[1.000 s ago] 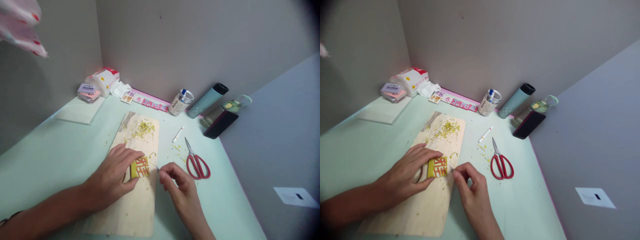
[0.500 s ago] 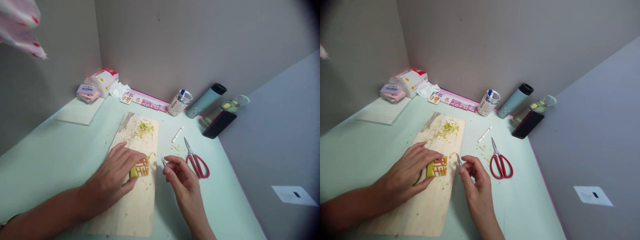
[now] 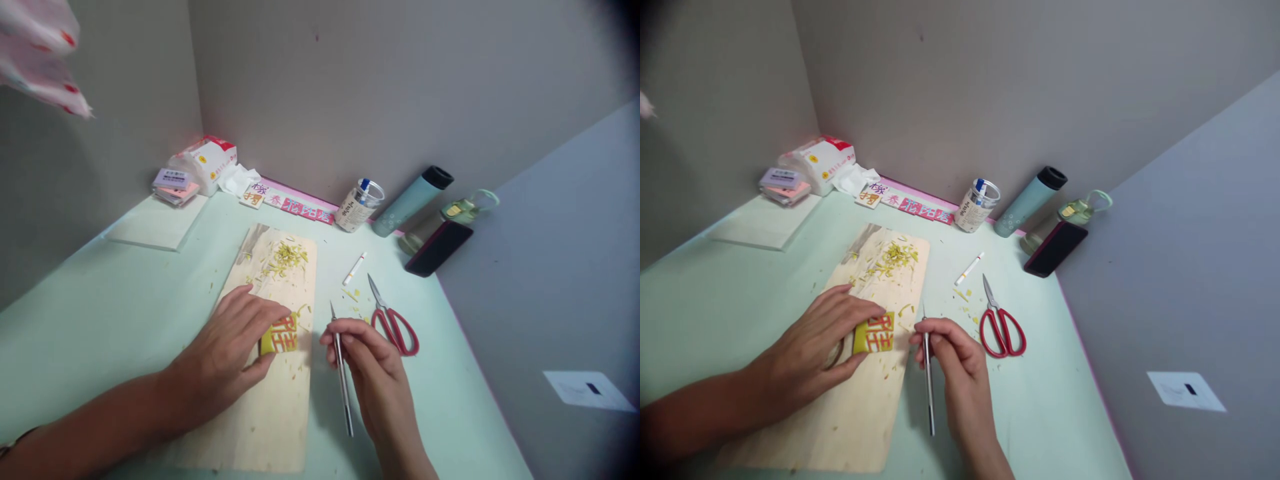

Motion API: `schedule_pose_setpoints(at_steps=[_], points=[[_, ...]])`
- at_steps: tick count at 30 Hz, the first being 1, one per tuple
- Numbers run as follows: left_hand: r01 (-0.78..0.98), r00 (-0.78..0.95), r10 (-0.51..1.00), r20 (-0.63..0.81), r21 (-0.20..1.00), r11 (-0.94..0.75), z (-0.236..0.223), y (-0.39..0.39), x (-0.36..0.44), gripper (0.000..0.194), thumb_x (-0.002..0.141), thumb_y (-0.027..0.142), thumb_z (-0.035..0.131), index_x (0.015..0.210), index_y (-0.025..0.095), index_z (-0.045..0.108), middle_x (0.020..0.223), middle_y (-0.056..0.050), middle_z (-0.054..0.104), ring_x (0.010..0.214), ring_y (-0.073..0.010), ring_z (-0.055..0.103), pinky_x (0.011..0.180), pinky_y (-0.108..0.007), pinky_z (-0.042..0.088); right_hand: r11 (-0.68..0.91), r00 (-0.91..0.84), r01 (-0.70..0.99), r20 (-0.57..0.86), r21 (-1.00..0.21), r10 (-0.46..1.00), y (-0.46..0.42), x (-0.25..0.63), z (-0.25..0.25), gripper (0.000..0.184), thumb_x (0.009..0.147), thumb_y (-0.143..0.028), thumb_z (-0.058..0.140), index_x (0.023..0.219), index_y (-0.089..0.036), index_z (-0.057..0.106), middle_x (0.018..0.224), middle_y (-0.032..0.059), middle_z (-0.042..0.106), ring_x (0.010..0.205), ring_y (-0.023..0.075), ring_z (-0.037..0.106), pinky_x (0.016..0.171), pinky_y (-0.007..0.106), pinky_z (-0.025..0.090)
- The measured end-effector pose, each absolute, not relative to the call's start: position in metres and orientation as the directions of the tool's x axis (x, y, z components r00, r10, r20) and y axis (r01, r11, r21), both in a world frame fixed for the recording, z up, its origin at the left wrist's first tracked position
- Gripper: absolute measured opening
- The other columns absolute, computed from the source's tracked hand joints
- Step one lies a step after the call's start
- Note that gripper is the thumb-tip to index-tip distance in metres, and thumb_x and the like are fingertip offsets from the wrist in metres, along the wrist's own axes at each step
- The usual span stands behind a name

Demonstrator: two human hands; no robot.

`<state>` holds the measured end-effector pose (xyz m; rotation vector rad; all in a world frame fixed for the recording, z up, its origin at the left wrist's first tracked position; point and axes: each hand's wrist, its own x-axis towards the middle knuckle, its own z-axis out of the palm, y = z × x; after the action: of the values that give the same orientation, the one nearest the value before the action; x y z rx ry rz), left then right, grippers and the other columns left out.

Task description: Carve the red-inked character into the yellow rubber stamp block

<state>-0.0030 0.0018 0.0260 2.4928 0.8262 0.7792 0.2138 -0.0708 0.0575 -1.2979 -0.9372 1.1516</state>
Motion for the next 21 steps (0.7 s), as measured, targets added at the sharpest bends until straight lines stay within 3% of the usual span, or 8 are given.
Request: schedule_pose_setpoints(at_steps=[5,11,16,21], points=[[0.415,0.672,0.643,0.368,0.532,-0.738,0.029,0.0014,-0.0025,0.045,0.088,0.008,0.052,0.13,0.022,0.045,0.121,-0.005,0.063,0.113,-0.0237,0.055,0.118,-0.053,0.022,-0.034,0.221,-0.226,-0.085,-0.974,0.972,-0.0705,0.2127,0.0571,0.01,0.086,-0.027,0.073,0.095,-0.024,0.076,0.089,0.0055,0.077,0.069,0.0155,0.067,0.062,0.026,0.053],[0.418,0.667,0.65,0.365,0.539,-0.731,0.0288,0.0009,-0.0043,0.047,0.086,0.008,0.052,0.13,0.023,0.047,0.121,-0.005,0.064,0.112,-0.0237,0.057,0.118,-0.053,0.025,-0.002,0.323,-0.214,-0.073,-0.977,0.944,-0.0671,0.2131,0.0544,0.022,0.079,-0.028,0.082,0.098,-0.026,0.071,0.085,0.0025,0.074,0.061,0.0134,0.063,0.054,0.025,0.051],[0.414,0.665,0.645,0.376,0.534,-0.738,0.0258,0.0011,-0.0045,0.047,0.087,0.008,0.052,0.131,0.023,0.046,0.123,-0.006,0.063,0.115,-0.0245,0.056,0.12,-0.053,0.022,0.034,0.376,-0.123,-0.015,-0.992,0.926,-0.0657,0.2107,0.0582,0.018,0.09,-0.04,0.07,0.094,-0.023,0.071,0.073,0.0014,0.068,0.058,0.0121,0.057,0.051,0.023,0.047],[0.415,0.664,0.646,0.376,0.533,-0.737,0.0262,0.0015,-0.0036,0.048,0.085,0.006,0.053,0.13,0.022,0.046,0.122,-0.005,0.063,0.114,-0.024,0.056,0.119,-0.052,0.023,-0.004,0.32,-0.026,-0.012,-1.0,0.947,-0.0711,0.2068,0.0513,0.019,0.095,-0.038,0.065,0.093,-0.022,0.074,0.08,0.0031,0.07,0.064,0.0124,0.059,0.058,0.024,0.048]])
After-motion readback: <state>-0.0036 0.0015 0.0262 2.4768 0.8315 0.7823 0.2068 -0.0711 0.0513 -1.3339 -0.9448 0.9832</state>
